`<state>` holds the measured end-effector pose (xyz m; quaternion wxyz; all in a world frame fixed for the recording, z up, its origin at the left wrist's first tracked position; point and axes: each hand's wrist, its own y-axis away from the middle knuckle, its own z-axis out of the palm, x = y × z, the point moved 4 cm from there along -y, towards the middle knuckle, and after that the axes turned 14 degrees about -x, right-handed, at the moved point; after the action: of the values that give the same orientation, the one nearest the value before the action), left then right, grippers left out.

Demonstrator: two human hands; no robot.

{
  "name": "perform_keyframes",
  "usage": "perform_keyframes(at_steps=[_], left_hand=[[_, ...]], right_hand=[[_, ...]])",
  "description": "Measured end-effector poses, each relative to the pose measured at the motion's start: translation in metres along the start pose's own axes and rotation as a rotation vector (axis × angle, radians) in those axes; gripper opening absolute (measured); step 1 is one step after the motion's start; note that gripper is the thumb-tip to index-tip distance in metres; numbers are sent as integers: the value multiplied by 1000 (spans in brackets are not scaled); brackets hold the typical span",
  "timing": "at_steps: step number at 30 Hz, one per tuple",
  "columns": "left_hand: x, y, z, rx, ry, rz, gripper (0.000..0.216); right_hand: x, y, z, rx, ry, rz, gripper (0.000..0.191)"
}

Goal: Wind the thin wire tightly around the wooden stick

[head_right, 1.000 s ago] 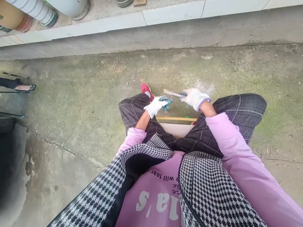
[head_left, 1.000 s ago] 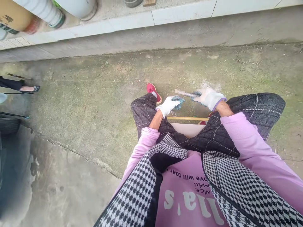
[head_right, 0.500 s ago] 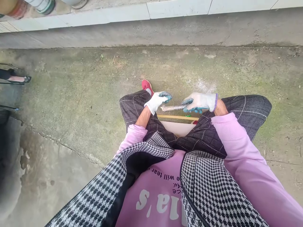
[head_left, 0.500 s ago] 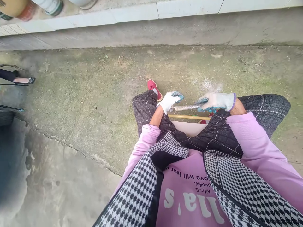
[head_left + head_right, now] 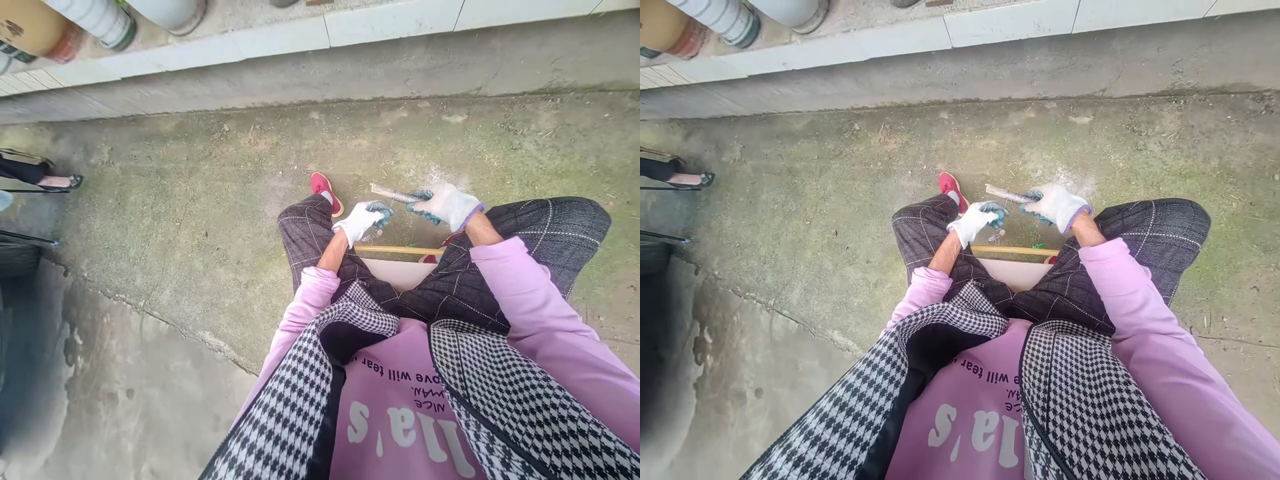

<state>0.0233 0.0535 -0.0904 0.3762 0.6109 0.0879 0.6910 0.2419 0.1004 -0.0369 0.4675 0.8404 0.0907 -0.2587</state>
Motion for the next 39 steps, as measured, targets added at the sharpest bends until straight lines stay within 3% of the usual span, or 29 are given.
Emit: perform_keyframes(at_steps=[4, 8, 13, 15, 20, 24, 29, 33, 36, 39], left_hand=[[-7, -10, -10, 45, 11, 38, 11], [-9, -17, -22, 85, -23, 109, 14], [-2, -13, -21, -82, -97, 210, 18], [-1, -9, -18, -85, -156, 192, 17], [-1, -3, -11, -14, -303, 108, 10], [-1, -2, -7, 13, -229, 85, 12], [-1, -2, -6, 19, -21, 81, 18], [-4, -9, -8, 8, 30, 126, 13], [-7, -13, -13, 45, -15, 133, 12], [-5, -12, -16, 39, -100, 151, 10]], right_hand=[[4, 8, 6, -13, -450, -129, 41], [8, 16, 5, -159, -560, -223, 39], [18, 19, 4, -391, -321, -245, 44], [21, 17, 6, -422, -179, -225, 40], [18, 1, 10, -276, 266, -29, 27], [8, -9, 4, -127, 369, 69, 28], [2, -4, -5, -20, 249, 65, 36], [5, 8, -2, -24, -243, -75, 40], [8, 14, 1, -118, -455, -205, 41], [12, 16, 4, -281, -442, -257, 45]])
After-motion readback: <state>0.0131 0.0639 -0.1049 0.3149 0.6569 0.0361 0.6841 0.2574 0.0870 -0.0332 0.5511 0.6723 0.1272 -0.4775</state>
